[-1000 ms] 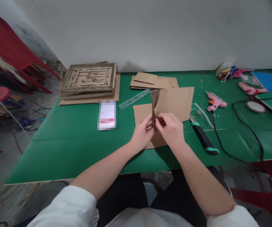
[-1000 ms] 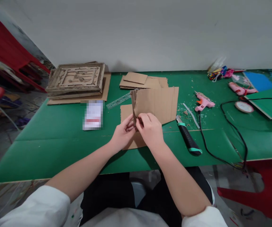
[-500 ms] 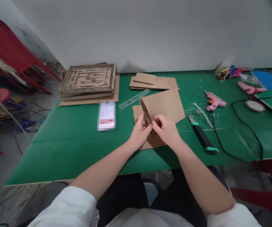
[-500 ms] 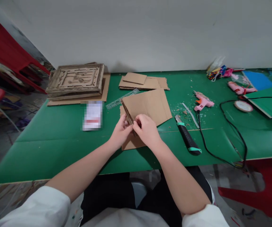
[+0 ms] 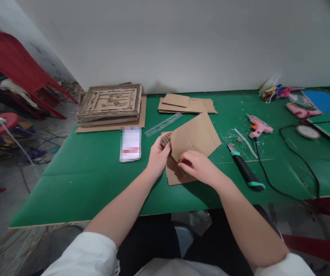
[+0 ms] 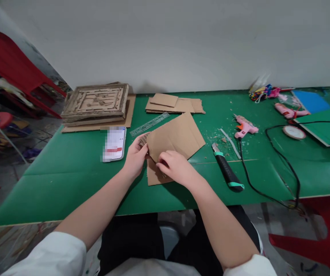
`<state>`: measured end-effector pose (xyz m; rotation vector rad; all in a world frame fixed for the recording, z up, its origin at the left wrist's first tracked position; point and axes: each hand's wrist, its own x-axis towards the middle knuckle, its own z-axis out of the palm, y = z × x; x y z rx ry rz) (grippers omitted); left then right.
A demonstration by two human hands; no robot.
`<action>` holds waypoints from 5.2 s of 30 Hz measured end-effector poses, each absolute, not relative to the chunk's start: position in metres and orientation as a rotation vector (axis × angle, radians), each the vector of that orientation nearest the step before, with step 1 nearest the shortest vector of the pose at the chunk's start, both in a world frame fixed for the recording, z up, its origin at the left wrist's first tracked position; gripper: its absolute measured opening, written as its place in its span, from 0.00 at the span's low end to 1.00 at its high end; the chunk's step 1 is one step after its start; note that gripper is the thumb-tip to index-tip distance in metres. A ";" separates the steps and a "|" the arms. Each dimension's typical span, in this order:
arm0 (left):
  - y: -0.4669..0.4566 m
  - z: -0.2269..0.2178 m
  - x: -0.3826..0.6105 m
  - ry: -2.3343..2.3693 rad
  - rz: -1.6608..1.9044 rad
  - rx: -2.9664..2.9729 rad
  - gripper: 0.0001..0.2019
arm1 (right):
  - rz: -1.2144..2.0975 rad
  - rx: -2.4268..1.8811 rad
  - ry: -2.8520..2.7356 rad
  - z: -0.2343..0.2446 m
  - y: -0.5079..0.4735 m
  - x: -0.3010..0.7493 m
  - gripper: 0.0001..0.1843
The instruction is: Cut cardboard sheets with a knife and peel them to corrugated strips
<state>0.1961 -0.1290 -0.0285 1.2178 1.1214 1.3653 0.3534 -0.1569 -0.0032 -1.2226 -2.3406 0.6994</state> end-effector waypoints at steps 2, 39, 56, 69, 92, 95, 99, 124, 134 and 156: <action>-0.134 -0.026 0.194 1.180 1.477 1.353 0.15 | 0.799 -1.230 -2.251 0.004 -0.159 0.355 0.09; -0.190 -0.021 0.221 1.241 1.511 2.390 0.26 | 0.828 -1.180 -1.674 0.044 -0.177 0.373 0.09; -0.192 -0.006 0.229 0.854 1.277 1.724 0.30 | 0.390 -1.139 -1.903 0.044 -0.180 0.362 0.07; -0.152 0.028 0.211 0.968 1.159 1.378 0.18 | 0.180 -0.864 -2.351 0.037 -0.187 0.347 0.09; -0.163 0.008 0.222 1.136 1.288 2.606 0.31 | 1.091 -0.917 -1.350 0.070 -0.200 0.376 0.10; -0.163 0.006 0.222 1.169 1.288 2.613 0.31 | 1.085 -0.929 -1.315 0.066 -0.198 0.378 0.09; -0.163 0.006 0.222 1.199 1.249 2.650 0.31 | 1.097 -0.975 -1.327 0.069 -0.199 0.382 0.08; -0.168 0.020 0.235 1.081 1.256 2.735 0.32 | 0.430 -1.151 -1.234 0.065 -0.201 0.374 0.09; -0.169 0.020 0.238 1.095 1.243 2.774 0.32 | 0.382 -1.222 -1.185 0.064 -0.200 0.375 0.07; -0.169 0.019 0.240 1.051 1.165 2.755 0.33 | 0.530 -1.220 -1.295 0.064 -0.196 0.386 0.04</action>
